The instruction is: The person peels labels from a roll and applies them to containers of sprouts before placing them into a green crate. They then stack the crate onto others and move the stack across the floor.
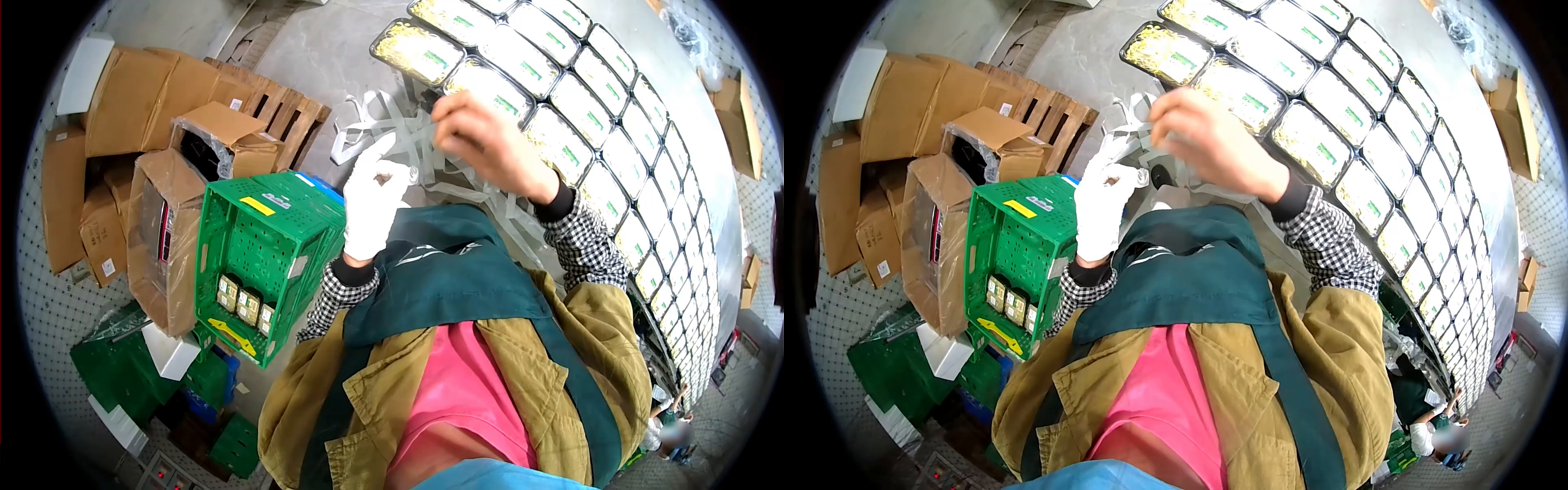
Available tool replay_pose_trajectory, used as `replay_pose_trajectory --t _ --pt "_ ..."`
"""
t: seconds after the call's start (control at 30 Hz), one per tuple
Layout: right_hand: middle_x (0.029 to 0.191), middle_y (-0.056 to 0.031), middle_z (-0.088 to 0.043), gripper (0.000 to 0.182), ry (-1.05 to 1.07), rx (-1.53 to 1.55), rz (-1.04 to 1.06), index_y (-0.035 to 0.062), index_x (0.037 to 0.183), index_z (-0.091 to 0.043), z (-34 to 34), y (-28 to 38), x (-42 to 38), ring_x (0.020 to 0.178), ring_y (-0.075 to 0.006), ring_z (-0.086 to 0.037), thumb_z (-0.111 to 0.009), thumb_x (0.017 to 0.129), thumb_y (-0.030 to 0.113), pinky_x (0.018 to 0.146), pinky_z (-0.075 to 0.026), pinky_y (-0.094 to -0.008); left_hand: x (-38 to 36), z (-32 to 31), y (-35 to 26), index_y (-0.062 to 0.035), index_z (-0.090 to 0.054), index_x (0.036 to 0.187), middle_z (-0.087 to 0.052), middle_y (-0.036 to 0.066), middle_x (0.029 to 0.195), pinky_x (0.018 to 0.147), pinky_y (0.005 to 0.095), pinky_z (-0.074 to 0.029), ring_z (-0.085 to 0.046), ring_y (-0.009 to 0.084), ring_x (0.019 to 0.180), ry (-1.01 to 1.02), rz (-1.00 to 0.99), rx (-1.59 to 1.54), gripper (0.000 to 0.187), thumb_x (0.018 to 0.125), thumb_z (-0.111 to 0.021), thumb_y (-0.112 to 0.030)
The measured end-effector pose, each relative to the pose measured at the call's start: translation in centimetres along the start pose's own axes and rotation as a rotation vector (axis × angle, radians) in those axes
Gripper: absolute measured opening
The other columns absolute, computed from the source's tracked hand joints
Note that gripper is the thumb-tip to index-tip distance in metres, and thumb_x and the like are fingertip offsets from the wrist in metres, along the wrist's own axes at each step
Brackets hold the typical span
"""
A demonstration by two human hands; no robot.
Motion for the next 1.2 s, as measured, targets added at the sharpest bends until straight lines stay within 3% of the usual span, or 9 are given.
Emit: replay_pose_trajectory --t 0.07,0.37,0.47,0.57,0.8,0.97,1.03,1.1,1.2 --pt "0.108 -0.0007 -0.053 0.025 0.102 -0.283 0.153 0.0141 0.097 -0.059 -1.8 2.1 0.0 0.093 -0.0188 -0.052 -0.063 0.073 0.010 0.080 -0.041 -0.0313 0.2 0.3 1.2 -0.0017 -0.051 0.124 -0.060 0.000 0.080 0.063 0.0179 -0.046 -0.053 0.0057 0.068 -0.007 0.170 -0.143 0.045 0.080 -0.057 0.006" --pt "0.106 -0.0034 -0.053 0.018 0.216 -0.467 0.309 0.0097 0.090 -0.054 -4.6 2.6 -0.1 0.090 -0.0186 -0.050 -0.062 0.074 0.010 0.083 -0.038 -0.0316 0.2 0.4 2.0 -0.0011 -0.051 0.123 -0.059 0.001 0.082 0.063 0.0182 -0.045 -0.052 0.0055 0.069 0.058 0.233 -0.317 0.044 0.079 -0.054 0.005" --pt "0.102 -0.0052 -0.051 0.014 0.212 -0.191 0.116 0.0068 0.087 -0.051 -4.8 1.1 -0.1 0.091 -0.0193 -0.050 -0.062 0.079 0.007 0.083 -0.039 -0.0310 0.1 0.9 0.6 -0.0007 -0.049 0.125 -0.060 0.001 0.081 0.065 0.0183 -0.045 -0.053 0.0058 0.070 0.133 0.079 0.047 0.043 0.082 -0.056 0.000" --pt "0.101 -0.0078 -0.050 0.007 0.241 0.381 -0.093 0.0046 0.085 -0.049 -5.4 -0.2 -0.4 0.091 -0.0207 -0.049 -0.056 0.086 0.006 0.082 -0.040 -0.0301 -0.4 1.1 0.2 -0.0005 -0.045 0.128 -0.061 0.002 0.080 0.068 0.0204 -0.046 -0.055 0.0073 0.072 0.224 0.080 -0.014 0.046 0.084 -0.058 -0.004" --pt "0.099 -0.0036 -0.053 0.012 0.411 0.863 -0.439 0.0006 0.095 -0.053 -7.5 -0.6 -1.6 0.095 -0.0119 -0.048 -0.051 0.091 0.012 0.087 -0.041 -0.0280 -1.4 2.3 -1.5 -0.0006 -0.040 0.132 -0.062 0.003 0.080 0.071 0.0233 -0.047 -0.058 0.0090 0.074 0.467 -0.059 0.098 0.049 0.087 -0.058 -0.006" --pt "0.099 -0.0006 -0.054 0.023 0.291 0.963 -0.628 0.0028 0.104 -0.054 -7.8 -1.6 -1.1 0.091 -0.0089 -0.050 -0.051 0.094 0.023 0.082 -0.043 -0.0249 -0.9 3.8 -0.6 -0.0005 -0.047 0.128 -0.063 0.004 0.085 0.069 0.0205 -0.046 -0.057 0.0065 0.073 0.247 -0.017 0.014 0.047 0.084 -0.061 0.000" --pt "0.092 -0.0033 -0.058 0.025 -0.011 0.629 -0.433 0.0025 0.102 -0.056 -5.8 -2.9 0.0 0.078 -0.0070 -0.051 -0.055 0.092 0.026 0.068 -0.045 -0.0236 -0.9 4.1 -1.4 -0.0001 -0.045 0.130 -0.062 0.006 0.088 0.071 0.0225 -0.046 -0.058 0.0100 0.075 0.096 -0.094 0.044 0.048 0.084 -0.058 0.003" --pt "0.084 -0.0044 -0.059 0.024 0.066 0.456 -0.549 0.0031 0.092 -0.060 -6.1 -2.4 -0.8 0.069 -0.0086 -0.051 -0.061 0.087 0.027 0.061 -0.045 -0.0259 -0.8 4.3 -1.3 -0.0015 -0.046 0.130 -0.062 0.005 0.090 0.071 0.0221 -0.046 -0.057 0.0096 0.077 0.012 -0.132 0.138 0.049 0.083 -0.059 0.003" --pt "0.076 -0.0076 -0.058 0.019 -0.039 0.084 -0.365 0.0043 0.081 -0.061 -5.7 1.0 0.3 0.062 -0.0205 -0.056 -0.066 0.076 0.021 0.058 -0.045 -0.0315 -1.0 3.8 -2.2 -0.0011 -0.048 0.129 -0.061 0.005 0.089 0.069 0.0210 -0.045 -0.053 0.0084 0.074 -0.045 -0.184 0.243 0.049 0.082 -0.061 0.000"
Point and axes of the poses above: each hand's wrist, its own x-axis towards the middle knuckle, its own z-axis out of the back of the hand, y = z × x, the point moved 6 cm from there along x, towards the middle knuckle
